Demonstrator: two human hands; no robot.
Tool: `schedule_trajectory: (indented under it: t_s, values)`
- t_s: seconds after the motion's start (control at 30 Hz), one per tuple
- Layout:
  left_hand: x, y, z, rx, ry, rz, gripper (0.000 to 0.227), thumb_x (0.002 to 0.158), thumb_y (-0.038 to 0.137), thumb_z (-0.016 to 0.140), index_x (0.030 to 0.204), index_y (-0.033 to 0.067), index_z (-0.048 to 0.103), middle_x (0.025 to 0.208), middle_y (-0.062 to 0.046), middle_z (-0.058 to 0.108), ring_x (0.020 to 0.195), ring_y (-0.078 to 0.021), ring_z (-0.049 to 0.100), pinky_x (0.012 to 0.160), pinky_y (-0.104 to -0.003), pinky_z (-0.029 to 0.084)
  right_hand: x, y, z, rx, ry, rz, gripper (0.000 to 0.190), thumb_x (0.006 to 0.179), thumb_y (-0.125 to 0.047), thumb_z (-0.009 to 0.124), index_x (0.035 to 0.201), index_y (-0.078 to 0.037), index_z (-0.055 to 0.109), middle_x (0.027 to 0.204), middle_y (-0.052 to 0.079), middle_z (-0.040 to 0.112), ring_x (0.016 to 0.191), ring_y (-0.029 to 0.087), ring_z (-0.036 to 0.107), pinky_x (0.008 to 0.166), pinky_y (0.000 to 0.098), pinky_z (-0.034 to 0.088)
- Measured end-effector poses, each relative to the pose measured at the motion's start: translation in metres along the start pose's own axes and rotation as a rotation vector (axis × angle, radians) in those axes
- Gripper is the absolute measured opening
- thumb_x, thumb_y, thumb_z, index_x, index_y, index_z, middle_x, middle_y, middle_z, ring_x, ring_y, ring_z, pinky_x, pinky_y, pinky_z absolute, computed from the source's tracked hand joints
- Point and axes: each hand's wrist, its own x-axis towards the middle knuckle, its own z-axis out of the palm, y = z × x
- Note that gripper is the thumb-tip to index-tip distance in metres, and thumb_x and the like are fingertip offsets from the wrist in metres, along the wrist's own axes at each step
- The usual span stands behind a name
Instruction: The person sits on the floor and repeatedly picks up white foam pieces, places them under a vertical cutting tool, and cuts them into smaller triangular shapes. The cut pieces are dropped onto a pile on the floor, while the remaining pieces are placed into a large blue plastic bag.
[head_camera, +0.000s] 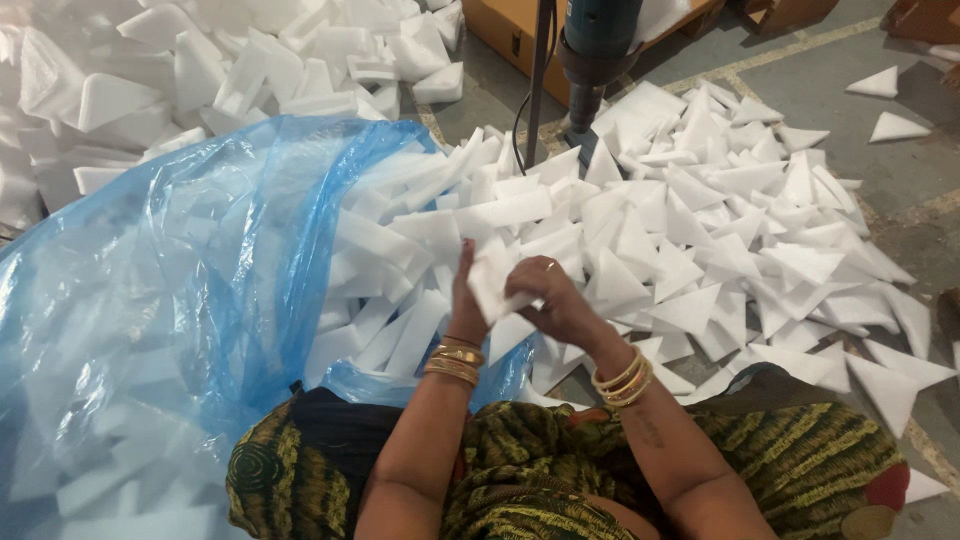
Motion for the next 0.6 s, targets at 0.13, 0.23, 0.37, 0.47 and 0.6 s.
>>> schedule_trajectory:
  t_s: [0.13,0.23,0.37,0.47,0.6]
  values:
    - [-0.012,0.043,-0.018,0.089,-0.108,-0.02,0.069,0.099,0.05,0.06,0.137,-0.0071,0.055,0.115,-0.018,0.064,0.102,-0.028,0.063,0.087,-0.039,0.054,0.002,-0.023,0.014,-0.346,-0.029,-0.333,0.025,0.077,0.004,0.073,0.089,-0.017,0.066,0.099,0.0,0.064,0.128,0.021,0.06,0.124,0.0608,0.017]
    - [-0.018,0.061,-0.018,0.051,-0.087,0.024,0.067,0.098,0.045,0.063,0.139,-0.0072,0.053,0.117,-0.016,0.064,0.106,-0.0258,0.064,0.09,-0.037,0.055,-0.003,-0.021,0.028,-0.412,-0.005,-0.32,0.03,0.074,0.006,0.07,0.09,-0.019,0.064,0.109,0.003,0.062,0.137,0.025,0.056,0.127,0.0591,0.018]
    - [-0.02,0.072,-0.016,0.08,-0.065,0.242,0.063,0.095,0.038,0.063,0.147,0.0054,0.048,0.121,-0.011,0.063,0.106,-0.0237,0.062,0.089,-0.035,0.052,-0.008,0.024,0.048,-0.302,0.244,-0.189,0.037,0.076,-0.006,0.078,0.11,-0.013,0.063,0.127,0.017,0.055,0.133,0.038,0.047,0.115,0.0575,0.028]
    - [-0.019,0.074,-0.014,0.076,-0.104,0.325,0.062,0.097,0.033,0.061,0.151,0.0083,0.046,0.125,-0.009,0.061,0.109,-0.0229,0.061,0.092,-0.035,0.052,-0.022,0.082,0.056,-0.153,0.373,0.09,0.046,0.08,-0.01,0.08,0.121,-0.007,0.059,0.131,0.019,0.053,0.13,0.038,0.049,0.111,0.0479,0.041]
    - [-0.009,0.072,-0.014,0.077,-0.09,0.301,0.06,0.098,0.03,0.058,0.152,0.0107,0.044,0.13,-0.009,0.062,0.11,-0.0226,0.062,0.092,-0.034,0.052,-0.05,0.143,0.084,-0.089,0.209,0.386,0.053,0.082,-0.015,0.081,0.13,-0.009,0.059,0.133,0.017,0.056,0.127,0.034,0.054,0.109,0.0429,0.045]
